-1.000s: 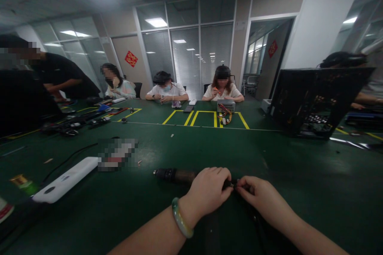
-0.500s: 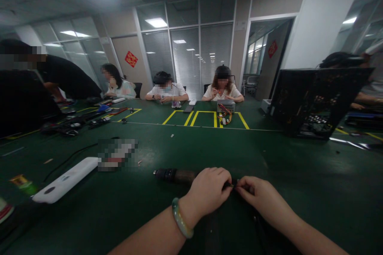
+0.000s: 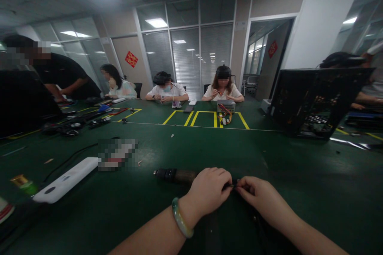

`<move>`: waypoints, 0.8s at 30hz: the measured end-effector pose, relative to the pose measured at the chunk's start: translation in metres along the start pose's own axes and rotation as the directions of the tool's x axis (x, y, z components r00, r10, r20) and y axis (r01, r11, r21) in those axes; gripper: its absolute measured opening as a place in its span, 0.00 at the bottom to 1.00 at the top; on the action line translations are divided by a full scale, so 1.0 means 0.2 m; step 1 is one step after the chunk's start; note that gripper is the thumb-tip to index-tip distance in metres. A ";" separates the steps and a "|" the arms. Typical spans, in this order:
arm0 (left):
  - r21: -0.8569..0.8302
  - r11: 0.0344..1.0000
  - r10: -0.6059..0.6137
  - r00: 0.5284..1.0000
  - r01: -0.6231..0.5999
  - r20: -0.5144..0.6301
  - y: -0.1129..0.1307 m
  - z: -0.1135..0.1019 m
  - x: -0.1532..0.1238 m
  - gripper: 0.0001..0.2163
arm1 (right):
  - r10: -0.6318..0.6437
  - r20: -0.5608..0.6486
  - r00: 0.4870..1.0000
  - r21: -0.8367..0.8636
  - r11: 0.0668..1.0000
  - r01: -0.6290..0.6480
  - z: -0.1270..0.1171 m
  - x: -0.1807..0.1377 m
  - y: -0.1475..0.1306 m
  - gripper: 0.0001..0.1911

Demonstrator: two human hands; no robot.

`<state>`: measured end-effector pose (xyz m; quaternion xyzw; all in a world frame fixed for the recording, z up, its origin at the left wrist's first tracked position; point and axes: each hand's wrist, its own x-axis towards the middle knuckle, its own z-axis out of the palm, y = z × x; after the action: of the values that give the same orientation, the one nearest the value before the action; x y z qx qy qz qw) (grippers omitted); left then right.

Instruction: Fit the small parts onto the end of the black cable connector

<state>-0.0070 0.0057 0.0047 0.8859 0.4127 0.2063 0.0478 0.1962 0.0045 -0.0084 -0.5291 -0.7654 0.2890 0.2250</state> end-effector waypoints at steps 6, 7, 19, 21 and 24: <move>-0.008 1.000 0.020 1.000 -0.020 0.000 0.00 0.00 0.00 0.05 | -0.016 -0.007 1.000 -0.008 1.000 0.016 0.00 0.00 0.00 0.08; -0.014 1.000 0.011 1.000 -0.012 -0.009 0.00 0.00 0.00 0.07 | -0.018 -0.009 1.000 -0.003 1.000 0.018 0.00 0.00 0.00 0.08; -0.057 0.998 0.007 1.000 -0.009 -0.026 0.01 -0.02 0.00 0.05 | -0.011 0.008 1.000 0.002 1.000 0.010 0.00 0.00 0.01 0.09; -0.063 0.998 -0.030 0.999 0.027 -0.039 0.01 -0.01 0.00 0.07 | -0.011 0.009 1.000 0.004 1.000 0.011 0.00 0.00 0.01 0.09; -0.059 0.998 -0.031 0.999 0.028 -0.035 0.01 -0.01 0.00 0.06 | -0.018 0.000 1.000 0.000 1.000 0.018 0.00 0.00 0.01 0.09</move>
<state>-0.0071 0.0044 0.0065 0.8741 0.4203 0.2335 0.0691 0.1967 0.0049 -0.0095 -0.5222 -0.7701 0.2872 0.2275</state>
